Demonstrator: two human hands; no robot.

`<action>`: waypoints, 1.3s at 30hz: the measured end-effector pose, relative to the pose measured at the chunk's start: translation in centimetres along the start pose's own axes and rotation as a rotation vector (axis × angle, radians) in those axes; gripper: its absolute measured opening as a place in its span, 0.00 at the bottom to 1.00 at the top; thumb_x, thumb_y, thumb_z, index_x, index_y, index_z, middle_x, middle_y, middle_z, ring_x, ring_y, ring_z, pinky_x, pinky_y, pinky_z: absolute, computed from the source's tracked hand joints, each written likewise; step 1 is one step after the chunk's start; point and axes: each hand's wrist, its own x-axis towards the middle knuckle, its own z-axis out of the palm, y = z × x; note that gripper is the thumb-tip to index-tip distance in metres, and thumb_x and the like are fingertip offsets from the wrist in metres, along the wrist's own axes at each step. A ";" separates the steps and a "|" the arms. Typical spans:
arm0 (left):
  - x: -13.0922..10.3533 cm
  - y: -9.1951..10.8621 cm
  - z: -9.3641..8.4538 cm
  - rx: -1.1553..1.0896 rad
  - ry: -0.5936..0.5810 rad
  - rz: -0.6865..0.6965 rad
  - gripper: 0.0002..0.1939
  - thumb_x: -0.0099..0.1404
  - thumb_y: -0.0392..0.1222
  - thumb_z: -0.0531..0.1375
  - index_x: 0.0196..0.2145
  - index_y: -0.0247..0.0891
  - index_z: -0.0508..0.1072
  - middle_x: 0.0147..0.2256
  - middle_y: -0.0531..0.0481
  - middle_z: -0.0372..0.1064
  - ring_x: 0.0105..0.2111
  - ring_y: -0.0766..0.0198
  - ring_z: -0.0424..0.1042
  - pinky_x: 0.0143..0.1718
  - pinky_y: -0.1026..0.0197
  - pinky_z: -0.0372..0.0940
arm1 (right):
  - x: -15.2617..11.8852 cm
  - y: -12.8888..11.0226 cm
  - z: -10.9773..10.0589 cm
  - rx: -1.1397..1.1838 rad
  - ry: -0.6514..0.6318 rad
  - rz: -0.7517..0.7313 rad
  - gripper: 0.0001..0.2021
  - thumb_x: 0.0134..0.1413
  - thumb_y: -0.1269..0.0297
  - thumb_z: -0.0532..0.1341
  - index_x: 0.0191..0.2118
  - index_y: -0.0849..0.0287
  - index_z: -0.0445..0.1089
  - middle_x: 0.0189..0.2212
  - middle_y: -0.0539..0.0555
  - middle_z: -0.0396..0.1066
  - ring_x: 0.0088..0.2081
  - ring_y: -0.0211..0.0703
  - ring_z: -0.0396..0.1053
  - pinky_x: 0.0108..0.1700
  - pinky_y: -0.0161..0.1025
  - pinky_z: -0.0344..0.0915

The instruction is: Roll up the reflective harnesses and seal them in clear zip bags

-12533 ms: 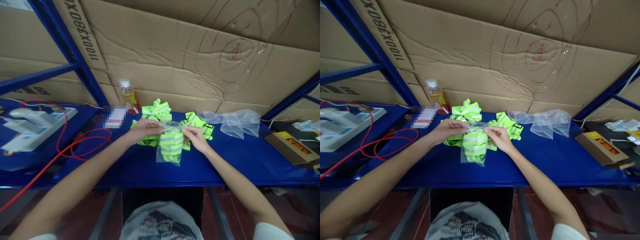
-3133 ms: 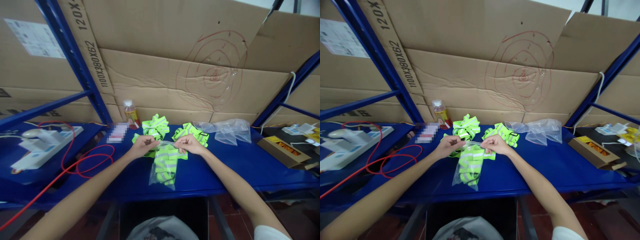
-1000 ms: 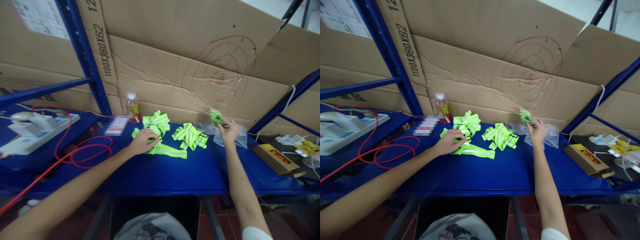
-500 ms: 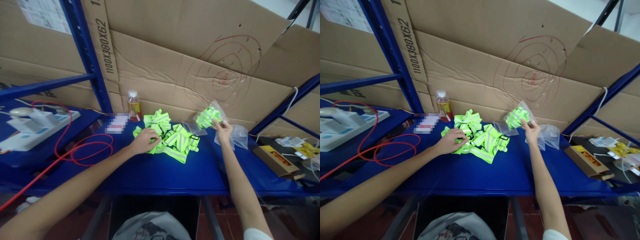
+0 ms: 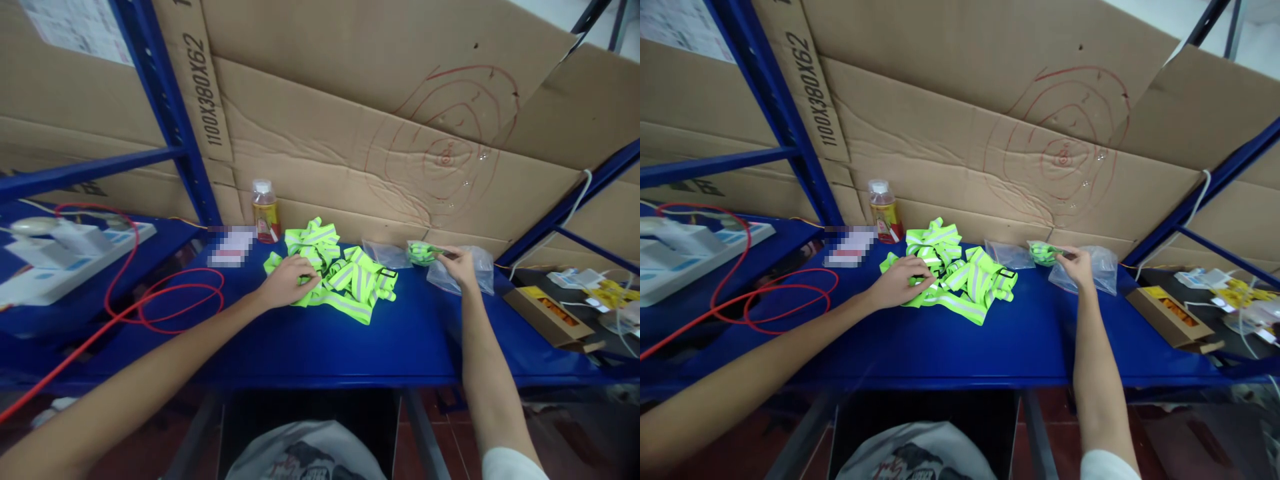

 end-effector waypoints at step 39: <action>0.0 0.3 0.2 0.022 0.010 -0.031 0.15 0.80 0.47 0.63 0.37 0.41 0.85 0.40 0.46 0.81 0.43 0.53 0.75 0.51 0.49 0.63 | -2.5 -5.5 8.7 0.050 0.240 -0.110 0.23 0.71 0.36 0.57 0.43 0.52 0.73 0.32 0.50 0.69 0.29 0.45 0.68 0.36 0.44 0.74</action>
